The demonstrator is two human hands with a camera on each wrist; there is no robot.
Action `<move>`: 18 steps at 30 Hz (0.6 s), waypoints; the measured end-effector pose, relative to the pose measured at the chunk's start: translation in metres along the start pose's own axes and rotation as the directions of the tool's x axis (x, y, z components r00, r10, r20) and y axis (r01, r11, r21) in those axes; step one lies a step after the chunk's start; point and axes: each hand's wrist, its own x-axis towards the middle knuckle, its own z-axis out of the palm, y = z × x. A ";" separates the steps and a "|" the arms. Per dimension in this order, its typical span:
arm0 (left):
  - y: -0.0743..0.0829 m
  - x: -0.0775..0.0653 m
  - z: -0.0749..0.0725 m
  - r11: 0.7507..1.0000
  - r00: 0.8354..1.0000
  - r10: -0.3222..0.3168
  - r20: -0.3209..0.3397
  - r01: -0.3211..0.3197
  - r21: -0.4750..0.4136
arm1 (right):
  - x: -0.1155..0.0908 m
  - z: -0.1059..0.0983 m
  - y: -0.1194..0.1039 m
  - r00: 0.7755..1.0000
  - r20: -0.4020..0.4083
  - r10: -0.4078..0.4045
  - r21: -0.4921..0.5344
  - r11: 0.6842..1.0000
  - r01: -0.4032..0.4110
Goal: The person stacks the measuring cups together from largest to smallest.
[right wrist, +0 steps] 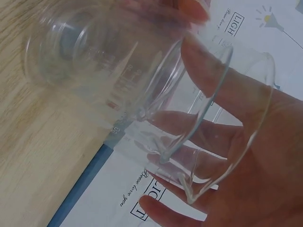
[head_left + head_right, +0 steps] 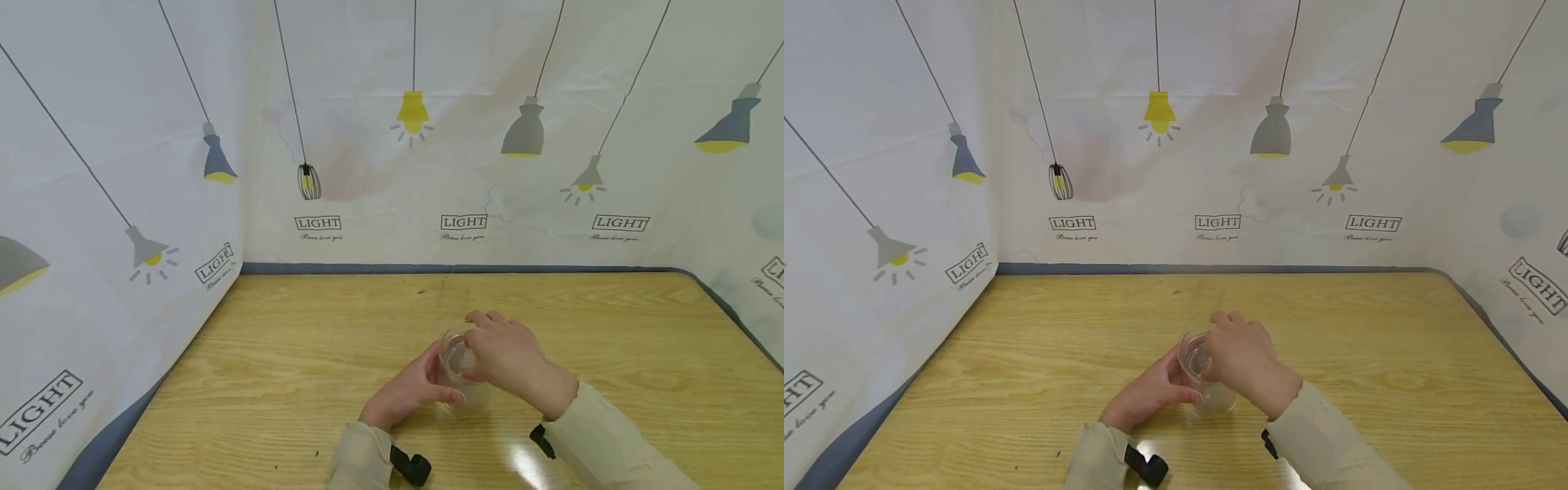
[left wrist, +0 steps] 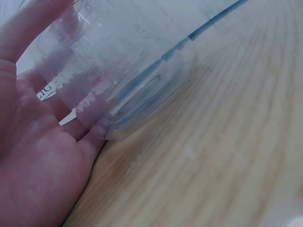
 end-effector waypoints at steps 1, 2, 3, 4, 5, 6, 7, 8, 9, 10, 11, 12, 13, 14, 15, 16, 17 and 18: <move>0.000 0.000 0.000 1.000 1.000 -0.001 0.000 0.001 0.002 | 0.000 0.000 0.000 1.000 -0.006 -0.004 -0.008 1.000 0.004; 0.000 0.000 0.000 1.000 1.000 -0.002 -0.001 0.002 0.002 | 0.000 0.001 0.001 1.000 -0.011 -0.009 -0.015 1.000 0.009; 0.000 0.000 0.000 1.000 1.000 -0.002 -0.002 0.002 0.004 | 0.000 0.001 0.001 1.000 -0.014 -0.013 -0.021 1.000 0.012; 0.000 0.000 0.000 1.000 1.000 -0.003 -0.002 0.003 0.004 | 0.000 0.001 0.002 1.000 -0.016 -0.017 -0.025 1.000 0.017; 0.000 0.001 0.000 1.000 1.000 -0.002 0.000 0.002 0.001 | 0.001 0.001 0.002 1.000 -0.017 -0.022 -0.027 0.999 0.022; 0.000 0.001 0.000 1.000 1.000 0.000 0.000 0.000 -0.001 | 0.001 0.002 0.002 1.000 -0.016 -0.026 -0.030 0.999 0.025; 0.000 0.001 0.000 1.000 1.000 0.001 0.002 -0.001 -0.004 | 0.001 0.002 0.003 1.000 -0.012 -0.028 -0.032 0.999 0.028; 0.000 0.001 0.000 1.000 1.000 0.005 0.004 -0.005 -0.006 | 0.001 0.002 0.004 0.999 -0.009 -0.031 -0.031 0.999 0.031; 0.000 0.001 0.000 1.000 1.000 0.008 0.006 -0.008 -0.007 | 0.001 0.002 0.004 0.999 -0.006 -0.033 -0.028 0.999 0.033; -0.001 0.001 0.000 1.000 1.000 0.011 0.008 -0.011 -0.009 | 0.002 0.003 0.005 0.999 -0.001 -0.034 -0.022 0.999 0.034; -0.001 0.001 0.000 1.000 1.000 0.013 0.009 -0.013 -0.011 | 0.002 0.003 0.005 0.999 0.003 -0.034 -0.017 0.999 0.034; -0.001 0.001 0.000 1.000 1.000 0.013 0.009 -0.013 -0.010 | 0.002 0.004 0.006 0.999 0.007 -0.034 -0.011 0.999 0.034; -0.001 0.001 0.000 1.000 1.000 0.013 0.010 -0.012 -0.009 | 0.003 0.004 0.007 0.999 0.010 -0.033 -0.003 0.999 0.033; -0.001 0.001 0.000 1.000 1.000 0.010 0.010 -0.010 -0.006 | 0.003 0.005 0.007 0.999 0.011 -0.035 0.003 0.999 0.035; -0.001 0.001 0.000 1.000 1.000 0.008 0.009 -0.008 -0.004 | 0.004 0.005 0.008 0.999 0.013 -0.035 0.009 0.999 0.035; -0.001 0.001 -0.001 1.000 1.000 0.005 0.008 -0.005 -0.003 | 0.004 0.006 0.008 0.999 0.016 -0.034 0.014 0.999 0.034; -0.001 0.000 -0.001 1.000 1.000 0.004 0.007 -0.004 -0.001 | 0.004 0.006 0.009 0.999 0.018 -0.035 0.016 0.999 0.035; -0.001 0.000 -0.001 1.000 1.000 0.002 0.005 -0.002 0.002 | 0.005 0.007 0.009 0.999 0.022 -0.034 0.021 0.999 0.034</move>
